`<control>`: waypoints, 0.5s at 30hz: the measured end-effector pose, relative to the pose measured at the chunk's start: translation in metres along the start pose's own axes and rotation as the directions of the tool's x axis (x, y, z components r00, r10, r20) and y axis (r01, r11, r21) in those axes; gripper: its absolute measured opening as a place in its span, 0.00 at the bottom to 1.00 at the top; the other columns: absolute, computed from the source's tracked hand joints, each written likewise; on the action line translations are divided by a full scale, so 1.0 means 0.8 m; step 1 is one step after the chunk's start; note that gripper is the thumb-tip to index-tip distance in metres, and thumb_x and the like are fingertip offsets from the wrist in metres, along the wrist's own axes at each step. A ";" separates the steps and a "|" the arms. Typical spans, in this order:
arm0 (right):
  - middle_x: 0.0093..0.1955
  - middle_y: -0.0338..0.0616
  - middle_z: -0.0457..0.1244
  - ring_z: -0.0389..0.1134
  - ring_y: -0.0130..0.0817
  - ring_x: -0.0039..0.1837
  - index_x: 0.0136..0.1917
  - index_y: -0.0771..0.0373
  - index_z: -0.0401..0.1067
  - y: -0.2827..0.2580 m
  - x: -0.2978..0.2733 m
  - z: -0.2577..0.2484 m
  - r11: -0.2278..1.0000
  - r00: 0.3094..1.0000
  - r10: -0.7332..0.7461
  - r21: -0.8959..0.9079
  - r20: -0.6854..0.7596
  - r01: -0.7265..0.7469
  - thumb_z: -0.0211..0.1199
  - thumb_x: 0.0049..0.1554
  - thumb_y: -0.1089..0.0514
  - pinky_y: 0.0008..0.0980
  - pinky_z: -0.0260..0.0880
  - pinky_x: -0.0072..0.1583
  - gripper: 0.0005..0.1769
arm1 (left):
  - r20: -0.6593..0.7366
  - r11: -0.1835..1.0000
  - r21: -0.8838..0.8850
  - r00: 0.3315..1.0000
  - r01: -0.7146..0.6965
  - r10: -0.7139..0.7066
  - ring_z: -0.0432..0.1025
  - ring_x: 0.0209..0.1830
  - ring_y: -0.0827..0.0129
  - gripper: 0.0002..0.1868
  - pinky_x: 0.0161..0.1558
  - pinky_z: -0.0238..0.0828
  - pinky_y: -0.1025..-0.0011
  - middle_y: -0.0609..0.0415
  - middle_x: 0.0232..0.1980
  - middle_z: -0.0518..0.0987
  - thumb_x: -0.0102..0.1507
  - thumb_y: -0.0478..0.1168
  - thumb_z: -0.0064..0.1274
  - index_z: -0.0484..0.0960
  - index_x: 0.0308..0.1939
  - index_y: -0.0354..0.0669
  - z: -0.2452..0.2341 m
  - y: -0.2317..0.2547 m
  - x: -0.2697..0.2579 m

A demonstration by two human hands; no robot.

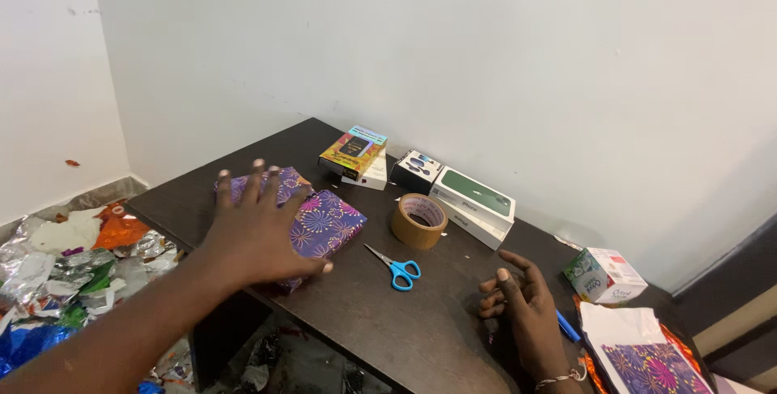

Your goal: The person wraps two small boxes with patterned wrapping paper. They fold the paper around each box, secure the edges with brown packing tape, and use scissors to cut tape as needed. The wrapped boxes are placed on the table after completion.

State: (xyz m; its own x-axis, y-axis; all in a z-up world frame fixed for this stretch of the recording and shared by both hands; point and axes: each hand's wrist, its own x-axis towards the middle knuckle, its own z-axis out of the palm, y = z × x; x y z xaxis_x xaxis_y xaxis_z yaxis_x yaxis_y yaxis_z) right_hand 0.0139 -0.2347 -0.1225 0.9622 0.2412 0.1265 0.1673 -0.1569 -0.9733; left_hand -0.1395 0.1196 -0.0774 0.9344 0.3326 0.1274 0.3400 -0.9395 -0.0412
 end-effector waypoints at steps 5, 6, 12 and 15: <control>0.43 0.54 0.67 0.69 0.35 0.39 0.72 0.62 0.64 0.003 0.004 -0.001 1.000 1.000 0.023 0.014 -0.001 -0.023 0.57 0.60 0.52 0.35 0.73 0.41 0.28 | 0.192 0.995 -0.063 0.980 0.073 -0.059 0.44 0.82 0.42 0.68 0.77 0.37 0.43 0.31 0.80 0.49 0.49 0.84 0.53 0.49 0.81 0.49 0.014 -0.021 0.011; 0.43 0.53 0.67 0.69 0.34 0.39 0.72 0.62 0.64 0.004 0.003 -0.001 1.000 1.000 0.027 0.015 0.004 -0.027 0.57 0.60 0.52 0.34 0.73 0.41 0.28 | 0.178 0.994 -0.075 0.982 0.074 -0.060 0.45 0.82 0.42 0.67 0.77 0.40 0.45 0.32 0.80 0.51 0.49 0.83 0.53 0.50 0.81 0.50 0.019 -0.023 0.013; 0.42 0.53 0.68 0.70 0.34 0.39 0.71 0.62 0.64 0.006 0.003 -0.001 0.999 1.000 0.007 -0.047 -0.008 -0.007 0.58 0.60 0.54 0.34 0.74 0.41 0.27 | 0.097 0.989 -0.118 0.993 0.085 -0.073 0.46 0.82 0.44 0.59 0.77 0.44 0.48 0.36 0.80 0.52 0.54 0.79 0.50 0.55 0.79 0.51 0.044 -0.036 0.032; 0.42 0.52 0.68 0.70 0.34 0.39 0.71 0.62 0.64 0.003 0.002 0.001 1.000 1.000 0.000 -0.027 -0.001 0.000 0.58 0.59 0.55 0.35 0.74 0.41 0.28 | -0.071 0.926 -0.375 0.995 0.034 -0.065 0.50 0.77 0.44 0.50 0.72 0.47 0.45 0.38 0.77 0.55 0.58 0.74 0.49 0.61 0.75 0.49 0.059 -0.052 0.034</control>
State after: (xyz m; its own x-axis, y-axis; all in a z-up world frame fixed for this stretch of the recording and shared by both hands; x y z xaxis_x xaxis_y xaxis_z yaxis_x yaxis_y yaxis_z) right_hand 0.0155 -0.2343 -0.1250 0.9624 0.2405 0.1263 0.1727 -0.1830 -0.9678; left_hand -0.1232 0.1714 -0.1193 0.9005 0.3863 0.1998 0.3067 -0.8897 0.3381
